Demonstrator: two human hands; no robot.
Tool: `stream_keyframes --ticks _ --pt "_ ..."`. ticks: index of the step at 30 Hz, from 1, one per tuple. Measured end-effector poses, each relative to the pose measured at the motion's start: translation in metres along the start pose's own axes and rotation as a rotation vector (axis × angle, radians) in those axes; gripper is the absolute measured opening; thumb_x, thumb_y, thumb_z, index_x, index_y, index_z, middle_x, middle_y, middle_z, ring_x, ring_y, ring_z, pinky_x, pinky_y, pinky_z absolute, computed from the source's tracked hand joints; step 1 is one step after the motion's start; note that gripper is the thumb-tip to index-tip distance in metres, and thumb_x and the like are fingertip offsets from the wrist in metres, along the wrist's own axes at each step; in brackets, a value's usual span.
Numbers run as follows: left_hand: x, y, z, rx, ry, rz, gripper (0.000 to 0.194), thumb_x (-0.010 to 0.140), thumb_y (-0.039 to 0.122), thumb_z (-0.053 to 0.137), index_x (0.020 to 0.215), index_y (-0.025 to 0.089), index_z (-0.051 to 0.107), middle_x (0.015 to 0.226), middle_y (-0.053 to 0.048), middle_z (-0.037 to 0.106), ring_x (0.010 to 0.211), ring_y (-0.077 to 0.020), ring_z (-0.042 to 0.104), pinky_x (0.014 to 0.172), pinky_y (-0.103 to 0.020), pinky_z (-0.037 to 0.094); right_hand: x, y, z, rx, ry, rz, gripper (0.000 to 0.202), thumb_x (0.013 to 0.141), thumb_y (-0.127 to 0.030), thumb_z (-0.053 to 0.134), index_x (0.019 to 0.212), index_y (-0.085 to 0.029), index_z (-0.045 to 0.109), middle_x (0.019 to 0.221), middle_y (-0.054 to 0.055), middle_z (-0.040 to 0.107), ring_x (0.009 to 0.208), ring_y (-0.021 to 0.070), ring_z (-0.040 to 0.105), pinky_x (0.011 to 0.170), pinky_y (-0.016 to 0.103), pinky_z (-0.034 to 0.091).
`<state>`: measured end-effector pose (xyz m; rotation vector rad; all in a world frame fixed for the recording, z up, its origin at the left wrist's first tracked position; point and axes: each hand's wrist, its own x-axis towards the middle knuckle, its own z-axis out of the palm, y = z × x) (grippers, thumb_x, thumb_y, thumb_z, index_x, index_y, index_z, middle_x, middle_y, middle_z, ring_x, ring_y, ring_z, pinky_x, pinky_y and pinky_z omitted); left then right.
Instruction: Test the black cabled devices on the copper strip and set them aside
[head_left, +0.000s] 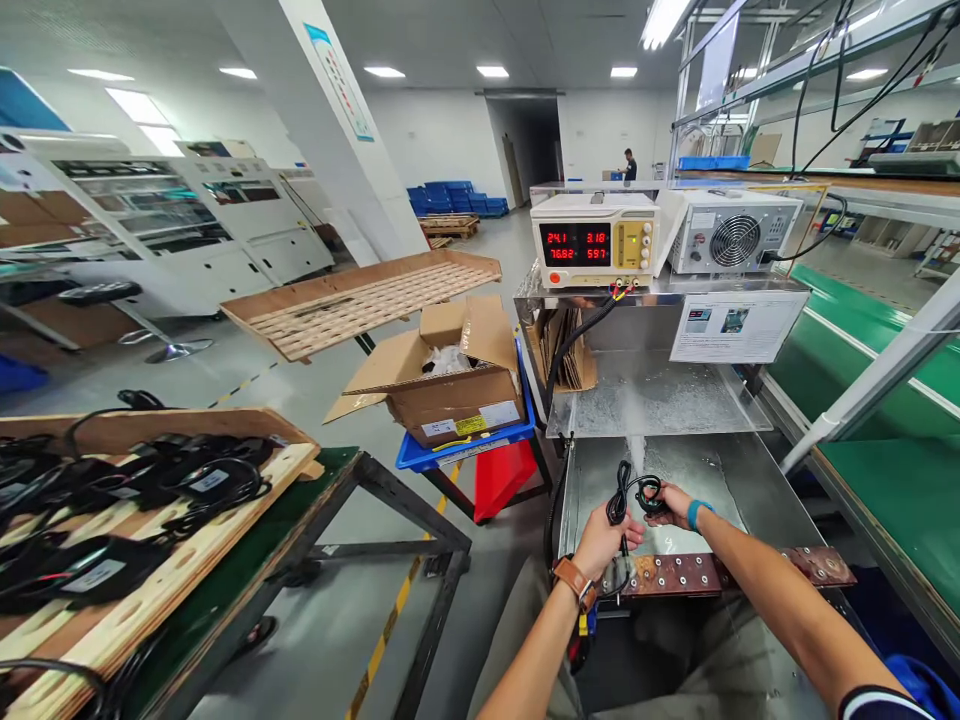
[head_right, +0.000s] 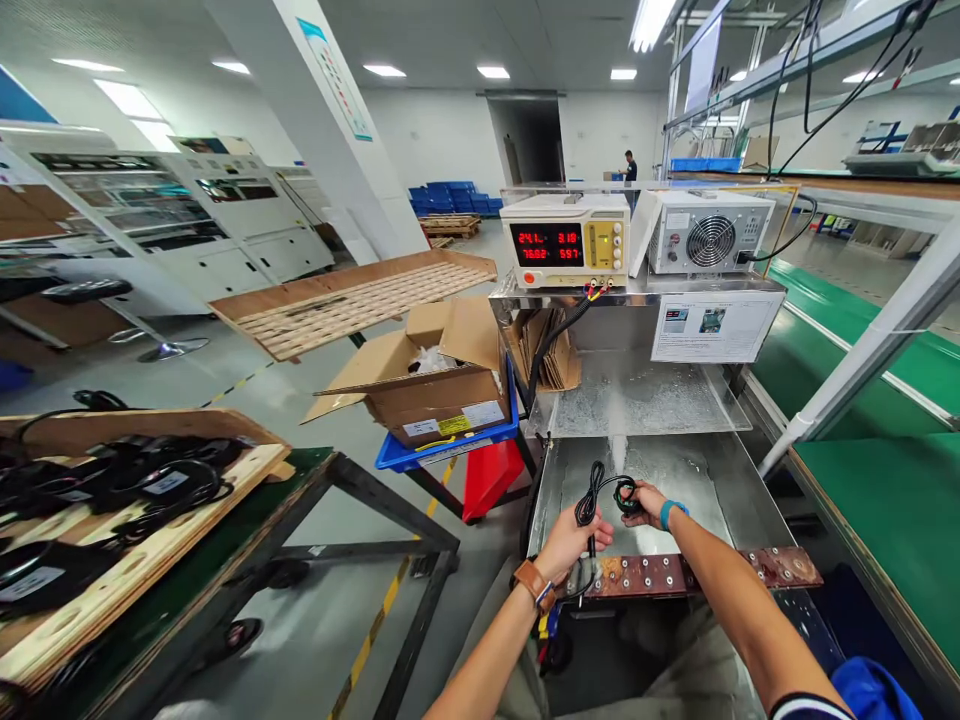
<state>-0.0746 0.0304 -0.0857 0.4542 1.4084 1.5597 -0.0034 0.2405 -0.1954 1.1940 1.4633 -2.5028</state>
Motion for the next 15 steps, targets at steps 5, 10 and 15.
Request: stream_keyframes --ticks 5,10,15 --pt "-0.002 0.0 0.0 -0.012 0.002 0.011 0.043 0.073 0.047 0.073 0.091 0.015 0.05 0.076 -0.009 0.069 0.062 -0.0158 0.066 0.061 -0.027 0.051 -0.004 -0.003 0.002 -0.001 0.016 0.005 0.026 0.087 -0.025 0.066 0.106 -0.019 0.05 0.08 0.004 0.06 0.061 0.0214 0.065 0.06 0.039 0.06" --pt "-0.002 0.0 0.001 -0.008 -0.007 0.02 0.041 0.073 0.046 0.072 0.09 0.016 0.05 0.075 -0.008 0.069 0.062 -0.0169 0.067 0.061 -0.028 0.05 -0.007 -0.004 0.004 0.004 0.025 0.005 0.023 0.087 -0.023 0.065 0.104 -0.018 0.051 0.083 0.005 0.061 0.062 0.021 0.065 0.058 0.037 0.059" --pt "-0.002 0.001 0.0 0.004 0.003 0.017 0.042 0.072 0.048 0.072 0.09 0.016 0.05 0.075 -0.009 0.069 0.062 -0.0174 0.067 0.059 -0.027 0.049 -0.012 -0.005 0.007 0.025 0.006 -0.012 0.019 0.088 -0.022 0.064 0.102 -0.017 0.052 0.082 0.005 0.061 0.063 0.0194 0.063 0.064 0.039 0.06"
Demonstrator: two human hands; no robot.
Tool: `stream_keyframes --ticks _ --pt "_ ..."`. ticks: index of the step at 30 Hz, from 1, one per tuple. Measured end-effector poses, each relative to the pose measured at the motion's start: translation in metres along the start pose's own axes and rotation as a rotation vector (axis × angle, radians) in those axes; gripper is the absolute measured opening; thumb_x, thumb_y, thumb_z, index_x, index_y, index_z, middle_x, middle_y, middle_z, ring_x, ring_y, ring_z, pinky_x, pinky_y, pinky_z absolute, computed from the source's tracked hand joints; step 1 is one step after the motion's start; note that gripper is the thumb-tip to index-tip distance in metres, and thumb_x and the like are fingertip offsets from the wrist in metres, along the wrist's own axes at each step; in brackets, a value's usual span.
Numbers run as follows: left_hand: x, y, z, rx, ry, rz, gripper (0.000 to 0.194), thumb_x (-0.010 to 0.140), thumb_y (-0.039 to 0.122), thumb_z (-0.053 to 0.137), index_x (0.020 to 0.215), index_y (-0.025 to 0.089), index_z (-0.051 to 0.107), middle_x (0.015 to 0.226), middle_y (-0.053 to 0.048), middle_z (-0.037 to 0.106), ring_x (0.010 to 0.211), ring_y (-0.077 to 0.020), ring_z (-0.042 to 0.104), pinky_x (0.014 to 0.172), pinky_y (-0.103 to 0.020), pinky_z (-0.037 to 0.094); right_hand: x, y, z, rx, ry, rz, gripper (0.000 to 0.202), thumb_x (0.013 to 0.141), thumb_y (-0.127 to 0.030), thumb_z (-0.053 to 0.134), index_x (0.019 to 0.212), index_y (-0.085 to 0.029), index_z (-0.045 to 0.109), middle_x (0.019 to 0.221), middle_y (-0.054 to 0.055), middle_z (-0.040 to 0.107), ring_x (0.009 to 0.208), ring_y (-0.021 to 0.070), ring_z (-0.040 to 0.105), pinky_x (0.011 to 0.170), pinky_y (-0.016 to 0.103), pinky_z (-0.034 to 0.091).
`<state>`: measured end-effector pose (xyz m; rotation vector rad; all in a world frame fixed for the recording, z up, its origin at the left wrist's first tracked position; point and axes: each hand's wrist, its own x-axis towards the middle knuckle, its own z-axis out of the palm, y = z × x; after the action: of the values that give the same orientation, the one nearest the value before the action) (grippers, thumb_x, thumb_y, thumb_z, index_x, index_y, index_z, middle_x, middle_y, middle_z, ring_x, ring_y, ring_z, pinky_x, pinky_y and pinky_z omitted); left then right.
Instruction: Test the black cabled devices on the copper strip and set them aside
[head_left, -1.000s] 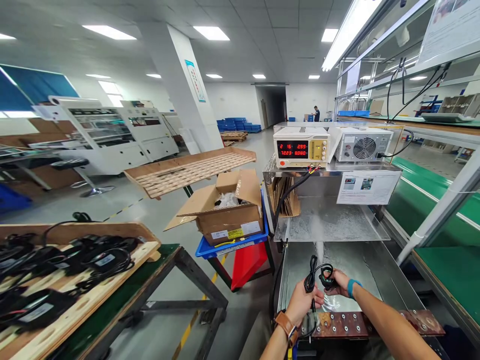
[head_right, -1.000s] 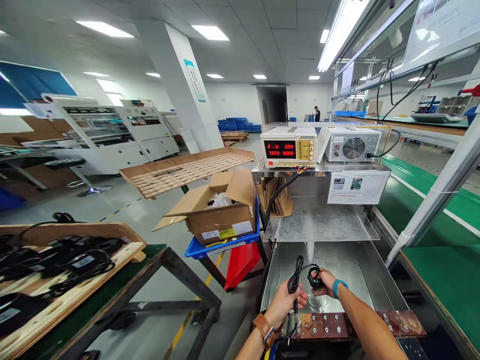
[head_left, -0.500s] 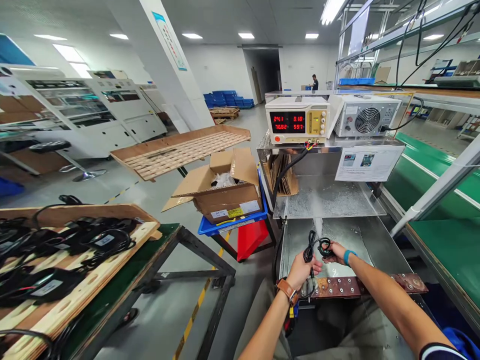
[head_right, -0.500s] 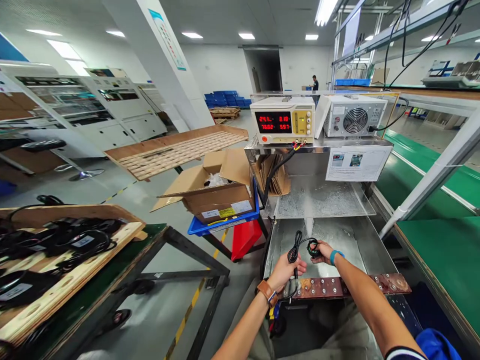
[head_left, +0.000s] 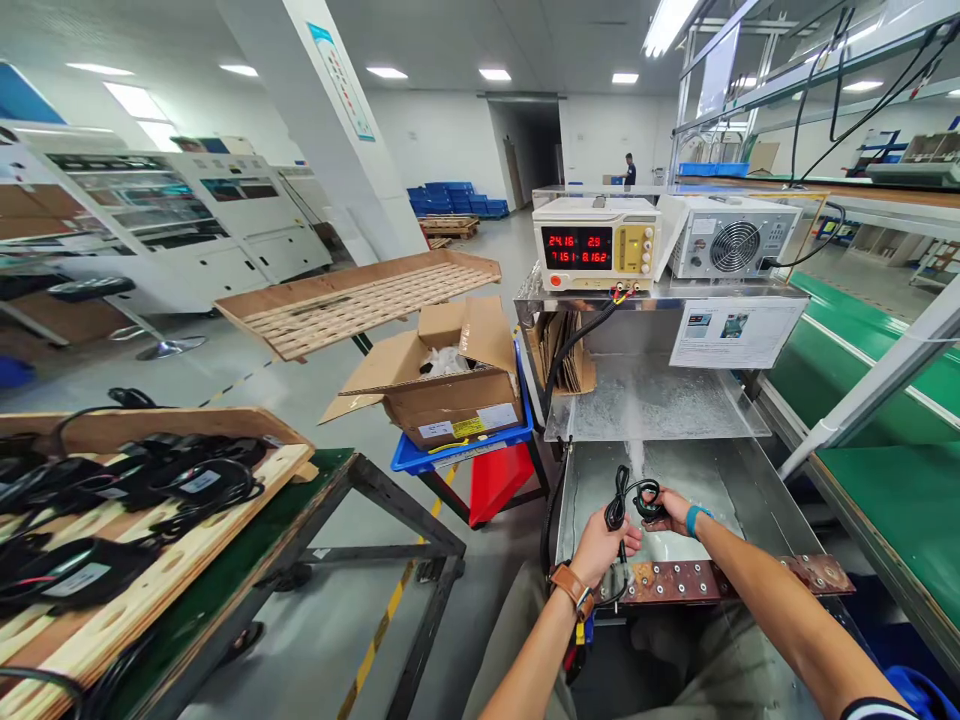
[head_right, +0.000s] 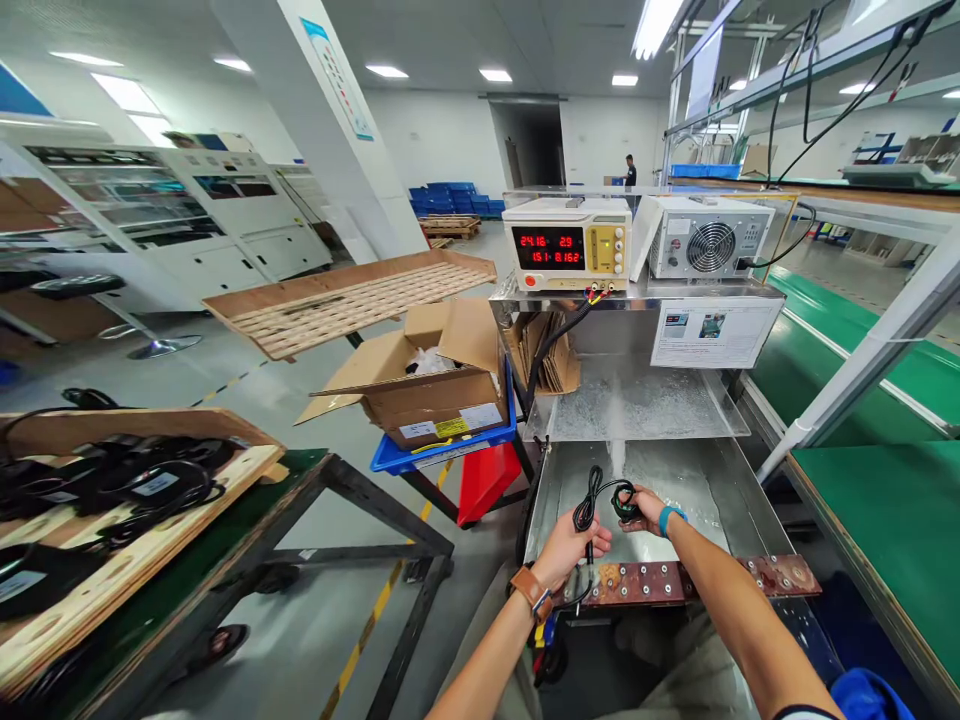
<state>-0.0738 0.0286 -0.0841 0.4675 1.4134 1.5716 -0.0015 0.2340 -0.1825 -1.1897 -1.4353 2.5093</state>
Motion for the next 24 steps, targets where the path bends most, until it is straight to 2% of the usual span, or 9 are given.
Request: stream_keyframes --ticks 8,13,18,20,24 --pt "0.004 -0.007 -0.004 -0.018 0.003 -0.021 0.051 0.067 0.055 0.075 0.09 0.017 0.049 0.073 -0.008 0.068 0.06 -0.0187 0.067 0.057 -0.027 0.048 0.001 0.003 0.006 -0.02 -0.003 -0.014 0.022 0.086 -0.025 0.066 0.102 -0.018 0.052 0.075 0.003 0.059 0.056 0.0167 0.059 0.062 0.038 0.059" --pt "0.007 -0.008 -0.005 0.009 -0.006 -0.025 0.051 0.069 0.057 0.072 0.091 0.017 0.049 0.072 -0.007 0.068 0.055 -0.0181 0.066 0.052 -0.026 0.047 -0.001 0.002 0.006 -0.013 -0.021 -0.029 0.026 0.085 -0.03 0.068 0.101 -0.018 0.052 0.077 0.004 0.06 0.058 0.0186 0.061 0.059 0.034 0.058" --pt "0.005 -0.005 -0.001 0.011 -0.001 -0.06 0.047 0.07 0.054 0.073 0.086 0.016 0.052 0.066 -0.005 0.066 0.052 -0.0165 0.063 0.051 -0.026 0.046 0.001 0.0 0.006 0.011 -0.012 -0.037 0.017 0.085 -0.023 0.064 0.095 -0.018 0.05 0.074 0.002 0.057 0.057 0.0163 0.058 0.057 0.033 0.057" --pt "0.005 -0.004 0.003 0.013 0.036 -0.068 0.043 0.069 0.05 0.075 0.085 0.015 0.054 0.064 -0.005 0.065 0.053 -0.0173 0.064 0.052 -0.027 0.048 0.002 0.0 0.004 0.02 -0.013 -0.031 0.017 0.084 -0.021 0.064 0.095 -0.017 0.051 0.075 0.003 0.058 0.059 0.017 0.059 0.059 0.034 0.058" --pt "0.019 0.0 0.007 0.055 0.2 -0.031 0.029 0.076 0.04 0.07 0.082 0.016 0.054 0.065 -0.004 0.064 0.055 -0.0172 0.064 0.055 -0.028 0.05 0.003 -0.001 0.0 0.037 -0.023 -0.02 0.02 0.083 -0.022 0.067 0.097 -0.016 0.054 0.077 0.005 0.06 0.061 0.0187 0.061 0.06 0.037 0.059"
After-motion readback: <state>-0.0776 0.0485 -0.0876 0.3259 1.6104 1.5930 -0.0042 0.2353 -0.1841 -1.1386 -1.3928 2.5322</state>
